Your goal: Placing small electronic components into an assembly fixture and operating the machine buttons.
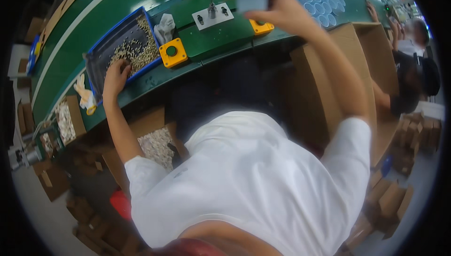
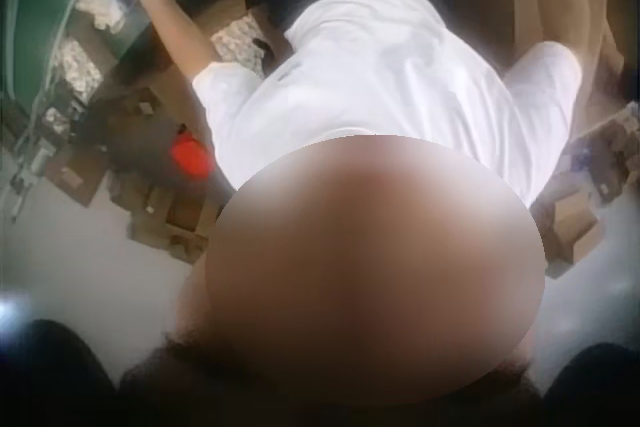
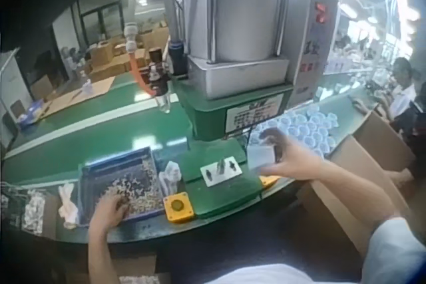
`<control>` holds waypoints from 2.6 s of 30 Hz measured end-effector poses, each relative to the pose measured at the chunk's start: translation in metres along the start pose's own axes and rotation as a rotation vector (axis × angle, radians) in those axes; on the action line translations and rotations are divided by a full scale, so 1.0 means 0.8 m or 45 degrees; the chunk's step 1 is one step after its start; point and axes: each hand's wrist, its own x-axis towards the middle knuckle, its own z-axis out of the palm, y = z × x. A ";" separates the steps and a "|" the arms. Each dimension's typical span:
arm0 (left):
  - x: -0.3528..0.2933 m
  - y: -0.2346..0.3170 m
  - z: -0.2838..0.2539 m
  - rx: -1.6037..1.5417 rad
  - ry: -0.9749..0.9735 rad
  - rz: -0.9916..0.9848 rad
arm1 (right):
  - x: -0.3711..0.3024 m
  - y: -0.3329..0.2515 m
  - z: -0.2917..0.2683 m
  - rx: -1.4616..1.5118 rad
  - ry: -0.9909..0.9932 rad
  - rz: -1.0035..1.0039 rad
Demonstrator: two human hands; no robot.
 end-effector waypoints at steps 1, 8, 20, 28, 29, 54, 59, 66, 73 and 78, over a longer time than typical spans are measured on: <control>0.000 0.005 0.002 -0.004 -0.015 0.031 | 0.003 -0.004 0.024 0.009 0.064 -0.021; -0.023 0.009 0.000 -0.246 0.095 -0.098 | 0.025 -0.032 0.105 -0.118 0.548 -0.309; -0.023 0.025 0.001 -0.311 0.256 -0.122 | 0.036 -0.016 0.141 -0.066 0.804 -0.380; -0.024 0.083 0.024 -0.374 0.453 0.018 | 0.048 -0.032 0.123 -0.179 0.487 -0.207; -0.014 0.120 0.047 -0.445 0.456 0.050 | 0.052 -0.020 0.128 -0.135 0.423 -0.133; 0.010 0.211 0.099 -0.496 0.620 0.439 | -0.051 0.109 0.152 0.233 1.142 -0.257; 0.032 0.241 0.099 -0.365 0.627 0.474 | -0.048 0.112 0.154 0.175 1.151 -0.263; 0.037 0.239 0.107 -0.281 0.634 0.467 | -0.038 0.116 0.157 0.128 1.160 -0.302; 0.031 0.254 0.094 -0.454 0.562 0.210 | -0.041 0.127 0.153 0.227 1.018 -0.326; 0.032 0.251 0.096 -0.427 0.574 0.195 | -0.046 0.138 0.158 0.353 0.995 -0.356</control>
